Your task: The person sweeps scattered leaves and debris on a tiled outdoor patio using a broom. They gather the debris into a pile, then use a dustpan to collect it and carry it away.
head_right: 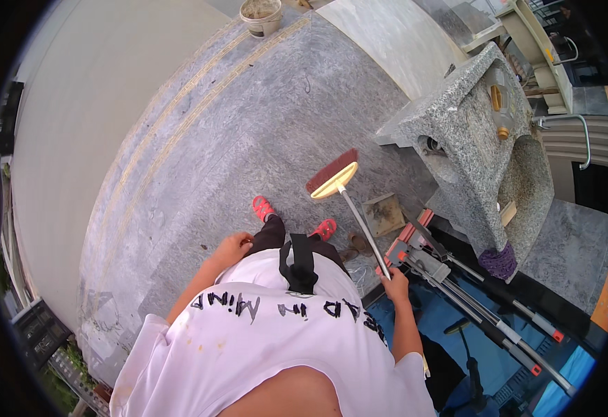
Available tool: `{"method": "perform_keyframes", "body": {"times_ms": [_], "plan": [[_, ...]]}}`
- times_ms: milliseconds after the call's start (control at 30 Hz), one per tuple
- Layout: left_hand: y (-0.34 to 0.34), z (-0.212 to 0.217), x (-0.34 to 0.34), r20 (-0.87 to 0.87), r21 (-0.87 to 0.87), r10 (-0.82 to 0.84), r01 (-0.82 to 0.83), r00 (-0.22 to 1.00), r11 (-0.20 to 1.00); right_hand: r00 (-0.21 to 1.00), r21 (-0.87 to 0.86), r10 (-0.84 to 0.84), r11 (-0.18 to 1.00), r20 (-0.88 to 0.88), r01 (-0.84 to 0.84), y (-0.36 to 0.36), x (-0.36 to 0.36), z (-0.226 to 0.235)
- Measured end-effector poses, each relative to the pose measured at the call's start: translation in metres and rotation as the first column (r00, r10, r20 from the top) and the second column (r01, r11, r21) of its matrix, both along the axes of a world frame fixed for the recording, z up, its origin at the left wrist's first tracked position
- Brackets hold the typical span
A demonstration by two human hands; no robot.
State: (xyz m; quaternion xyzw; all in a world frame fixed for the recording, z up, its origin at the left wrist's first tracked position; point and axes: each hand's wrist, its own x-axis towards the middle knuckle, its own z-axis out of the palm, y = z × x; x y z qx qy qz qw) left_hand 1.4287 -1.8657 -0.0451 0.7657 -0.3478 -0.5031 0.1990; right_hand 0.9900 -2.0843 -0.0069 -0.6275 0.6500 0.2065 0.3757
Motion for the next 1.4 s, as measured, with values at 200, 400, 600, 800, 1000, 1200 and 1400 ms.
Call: {"method": "perform_keyframes", "body": {"times_ms": [200, 400, 600, 800, 1000, 1200, 1400], "plan": [[0.104, -0.021, 0.059, 0.139, 0.198, 0.078, -0.105, 0.987, 0.975, 0.996, 0.196, -0.009, 0.981, 0.091, -0.009, -0.002, 0.127, 0.017], [0.143, -0.025, 0.083, 0.126, 0.194, 0.229, -0.250, 0.965, 0.949, 0.922, 0.459, -0.360, 0.850, 0.144, 0.260, -0.048, 0.222, 0.003], [0.140, -0.027, 0.082, 0.062, 0.203, 0.393, -0.397, 0.917, 0.895, 0.927, 0.330, -0.325, 0.910, 0.186, 0.252, -0.163, 0.324, -0.032], [0.125, -0.038, 0.069, 0.040, 0.203, 0.657, -0.650, 0.753, 0.732, 0.994, 0.218, -0.081, 0.974, 0.080, 0.062, -0.256, 0.438, -0.116], [0.094, -0.056, 0.016, -0.115, 0.329, 0.935, -0.876, 0.334, 0.353, 0.900, 0.322, 0.433, 0.861, -0.058, -0.394, -0.168, 0.472, -0.083], [0.026, -0.058, 0.023, -0.065, 0.310, 0.862, -0.811, 0.502, 0.496, 0.891, 0.853, 0.356, 0.333, 0.281, -0.402, -0.152, 0.543, -0.047], [-0.010, -0.021, 0.069, -0.286, 0.281, 0.958, -0.954, 0.025, 0.109, 0.791, 0.763, 0.417, 0.283, 0.448, -0.581, -0.143, 0.588, -0.020]]}}
